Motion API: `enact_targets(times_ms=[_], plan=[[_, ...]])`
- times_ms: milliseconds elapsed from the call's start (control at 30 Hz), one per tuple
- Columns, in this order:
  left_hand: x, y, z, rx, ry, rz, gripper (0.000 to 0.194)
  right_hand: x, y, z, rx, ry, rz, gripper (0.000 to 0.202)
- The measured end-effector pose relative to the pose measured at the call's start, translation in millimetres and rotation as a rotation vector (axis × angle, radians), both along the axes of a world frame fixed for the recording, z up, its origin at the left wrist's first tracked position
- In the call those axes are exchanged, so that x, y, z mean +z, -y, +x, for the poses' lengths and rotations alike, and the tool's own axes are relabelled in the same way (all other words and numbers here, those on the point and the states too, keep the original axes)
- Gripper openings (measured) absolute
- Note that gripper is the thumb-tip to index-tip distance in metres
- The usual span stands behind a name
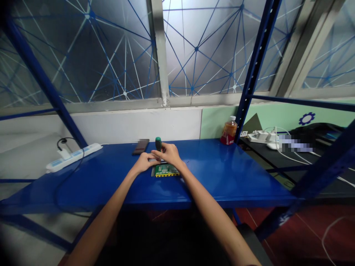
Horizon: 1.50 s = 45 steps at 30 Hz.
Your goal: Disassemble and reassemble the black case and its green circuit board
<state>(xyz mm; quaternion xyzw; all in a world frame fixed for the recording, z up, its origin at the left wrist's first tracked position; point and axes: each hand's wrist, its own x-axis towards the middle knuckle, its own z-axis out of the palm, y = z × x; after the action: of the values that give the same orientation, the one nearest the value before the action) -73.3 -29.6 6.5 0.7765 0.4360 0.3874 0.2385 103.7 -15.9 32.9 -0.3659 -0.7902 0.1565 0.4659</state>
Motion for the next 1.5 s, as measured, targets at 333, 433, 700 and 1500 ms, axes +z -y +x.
enact_targets(times_ms=[333,433,700,1500], plan=[[2.5,3.5,0.9,-0.061,0.017,-0.028,0.019,0.6,-3.3,4.7,0.158,-0.015,-0.105,0.037],[6.0,5.7,2.3,-0.089,0.012,-0.027,0.021,1.5,-2.0,5.9,0.182,-0.030,-0.150,0.037],[4.1,3.8,0.9,0.001,-0.001,-0.020,0.018,1.9,2.8,3.0,0.188,-0.018,-0.203,0.038],[5.1,7.1,2.9,0.020,-0.023,0.000,0.021,-0.8,2.0,0.4,0.156,-0.019,-0.191,0.040]])
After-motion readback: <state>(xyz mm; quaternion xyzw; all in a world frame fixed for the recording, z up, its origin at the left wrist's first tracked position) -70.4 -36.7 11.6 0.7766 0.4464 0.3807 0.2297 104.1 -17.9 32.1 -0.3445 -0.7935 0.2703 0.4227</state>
